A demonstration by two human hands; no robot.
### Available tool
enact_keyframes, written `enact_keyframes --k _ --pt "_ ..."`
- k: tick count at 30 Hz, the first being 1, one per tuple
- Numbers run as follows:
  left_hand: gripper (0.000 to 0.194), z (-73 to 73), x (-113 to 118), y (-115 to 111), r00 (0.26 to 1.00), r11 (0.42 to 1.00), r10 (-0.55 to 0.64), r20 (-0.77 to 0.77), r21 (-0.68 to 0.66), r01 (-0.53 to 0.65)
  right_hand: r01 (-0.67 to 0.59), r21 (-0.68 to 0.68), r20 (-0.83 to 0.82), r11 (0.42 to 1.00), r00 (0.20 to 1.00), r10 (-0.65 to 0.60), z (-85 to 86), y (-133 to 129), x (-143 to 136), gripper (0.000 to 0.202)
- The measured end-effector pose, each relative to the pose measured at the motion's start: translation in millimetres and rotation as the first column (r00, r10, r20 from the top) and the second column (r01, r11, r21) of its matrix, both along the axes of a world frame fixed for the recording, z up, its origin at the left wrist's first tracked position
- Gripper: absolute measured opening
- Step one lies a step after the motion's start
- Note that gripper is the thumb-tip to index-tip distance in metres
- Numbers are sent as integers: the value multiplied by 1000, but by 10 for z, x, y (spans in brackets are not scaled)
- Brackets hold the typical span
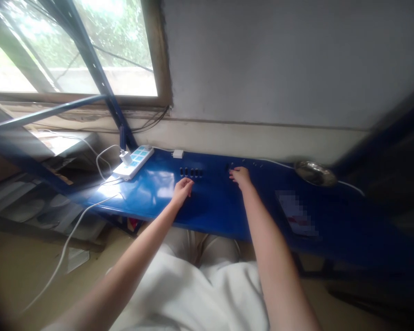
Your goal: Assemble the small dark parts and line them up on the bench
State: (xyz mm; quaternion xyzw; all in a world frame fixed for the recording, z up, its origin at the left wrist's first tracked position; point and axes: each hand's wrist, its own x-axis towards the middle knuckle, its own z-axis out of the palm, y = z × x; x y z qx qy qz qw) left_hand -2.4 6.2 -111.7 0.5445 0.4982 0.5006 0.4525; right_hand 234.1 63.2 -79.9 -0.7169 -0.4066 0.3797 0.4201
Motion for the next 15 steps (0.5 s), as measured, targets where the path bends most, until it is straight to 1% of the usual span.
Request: enact_keyframes --k 1,2,4,6,8,11,15 --pt "17 -2 0 1 1000 1000 2 4 5 -2 -4 37 -32 999 999 6 -10 -46 -68 25" --pt "17 -2 0 1 1000 1000 3 6 7 -3 -34 74 -64 997 997 39 -32 -86 -150 23" --pt "17 3 0 -5 1000 1000 3 3 8 -3 -130 141 -88 981 986 143 -104 -143 -336 24" --pt "17 9 -1 -12 1000 1000 5 -5 9 -4 -234 204 -48 951 967 248 -197 -159 -522 25" --pt "18 8 -1 -14 1000 1000 9 -8 12 -9 -297 271 21 916 953 303 -289 -133 -680 28" --pt "17 -7 0 -8 1000 1000 13 3 16 -13 -312 331 97 891 950 296 -390 -50 -843 31" --pt "18 -25 -4 2 1000 999 6 2 32 -6 -310 334 205 890 946 252 -436 40 -959 31"
